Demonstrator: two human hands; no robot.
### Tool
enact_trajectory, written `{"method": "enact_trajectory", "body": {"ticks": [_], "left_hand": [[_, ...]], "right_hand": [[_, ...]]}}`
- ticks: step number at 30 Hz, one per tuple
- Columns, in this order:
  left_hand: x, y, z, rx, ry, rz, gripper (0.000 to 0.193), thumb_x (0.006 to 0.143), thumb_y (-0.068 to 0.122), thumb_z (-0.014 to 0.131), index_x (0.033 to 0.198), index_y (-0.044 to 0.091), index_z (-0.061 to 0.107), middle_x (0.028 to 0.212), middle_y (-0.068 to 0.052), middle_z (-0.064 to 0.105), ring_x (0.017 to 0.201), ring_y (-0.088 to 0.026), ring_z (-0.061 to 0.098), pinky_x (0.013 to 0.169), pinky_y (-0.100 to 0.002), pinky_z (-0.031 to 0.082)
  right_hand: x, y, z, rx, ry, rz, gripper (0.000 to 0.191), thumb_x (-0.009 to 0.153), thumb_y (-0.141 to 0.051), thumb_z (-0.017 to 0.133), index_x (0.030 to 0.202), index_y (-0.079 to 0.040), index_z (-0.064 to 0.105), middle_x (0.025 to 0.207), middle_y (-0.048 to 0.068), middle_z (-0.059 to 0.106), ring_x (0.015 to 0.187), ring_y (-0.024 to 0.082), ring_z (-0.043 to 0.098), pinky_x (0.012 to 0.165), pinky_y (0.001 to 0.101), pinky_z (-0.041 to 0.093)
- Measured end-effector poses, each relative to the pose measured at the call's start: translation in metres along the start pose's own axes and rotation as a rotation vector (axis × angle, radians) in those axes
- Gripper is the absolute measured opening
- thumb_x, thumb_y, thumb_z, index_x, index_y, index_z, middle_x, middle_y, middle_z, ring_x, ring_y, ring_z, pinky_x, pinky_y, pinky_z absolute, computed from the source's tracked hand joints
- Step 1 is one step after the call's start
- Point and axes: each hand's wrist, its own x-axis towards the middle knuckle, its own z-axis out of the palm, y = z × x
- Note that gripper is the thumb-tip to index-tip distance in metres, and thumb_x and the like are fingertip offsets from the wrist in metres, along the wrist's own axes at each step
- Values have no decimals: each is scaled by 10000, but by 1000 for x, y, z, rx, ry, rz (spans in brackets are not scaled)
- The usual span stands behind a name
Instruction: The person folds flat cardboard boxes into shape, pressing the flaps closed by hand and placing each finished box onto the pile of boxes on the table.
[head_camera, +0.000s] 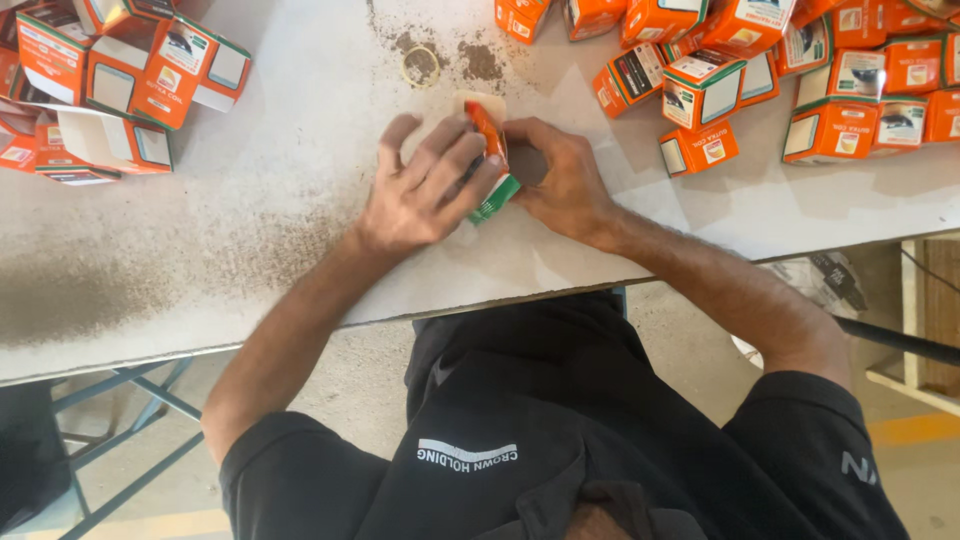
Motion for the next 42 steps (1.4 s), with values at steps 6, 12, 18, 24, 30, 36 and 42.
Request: {"method": "enact_trajectory", "body": {"ticks": [6,12,18,24,30,36,42], "left_hand": [[4,-2,-8,-171,-101,-127,399,1086,366,723,1322,58,629,1370,-104,656,1523,-325,420,1267,-667,181],[17,7,1,-305,45,-490,105,1015,150,663,1081,79,622,1267,-231,539,1437,-494,320,1182,-642,286],[27,9,7,-733,56,-923,441,900,71,637,1285,-15,440,1263,-158,536,920,-263,586,761,-412,500],[25,-1,28,-814,-37,-1033,174,911,-4,577,1075,-15,634,811,-87,627,657,-116,584,568,-285,475],[23,1,28,-900,-25,-1029,227,924,16,525,1123,-22,626,821,-84,665,643,-112,624,562,-291,496],[13,-20,1,-1504,-98,-973,411,921,45,522,1318,16,620,1025,-72,723,785,-118,652,727,-255,582],[19,-28,12,-1430,-192,-1125,151,1003,75,659,1122,-12,690,994,-103,743,759,-120,677,631,-256,561]], "right_hand": [[3,-8,1,43,-11,20,592,796,-34,861,1317,3,583,1235,160,716,1169,266,716,1000,370,574],[3,-8,3,14,6,8,627,810,-121,938,1311,-6,580,1234,156,712,1175,280,709,1000,379,563],[1,-9,5,-101,30,-42,612,836,-162,940,1306,-22,574,1222,163,701,1155,322,699,970,382,568],[-3,-14,4,214,32,73,640,915,-197,803,1345,-28,360,1334,124,654,1222,279,682,1001,371,558],[0,-18,5,-402,11,-345,711,881,-22,817,1490,11,451,1362,246,604,1258,427,602,1061,477,531],[0,-24,6,-524,-66,-296,676,879,-61,766,1486,9,476,1396,221,524,1194,422,609,997,488,539],[2,-25,7,-459,-29,-272,515,916,-96,780,1364,-18,539,1359,208,566,1116,400,664,920,466,566]]}}
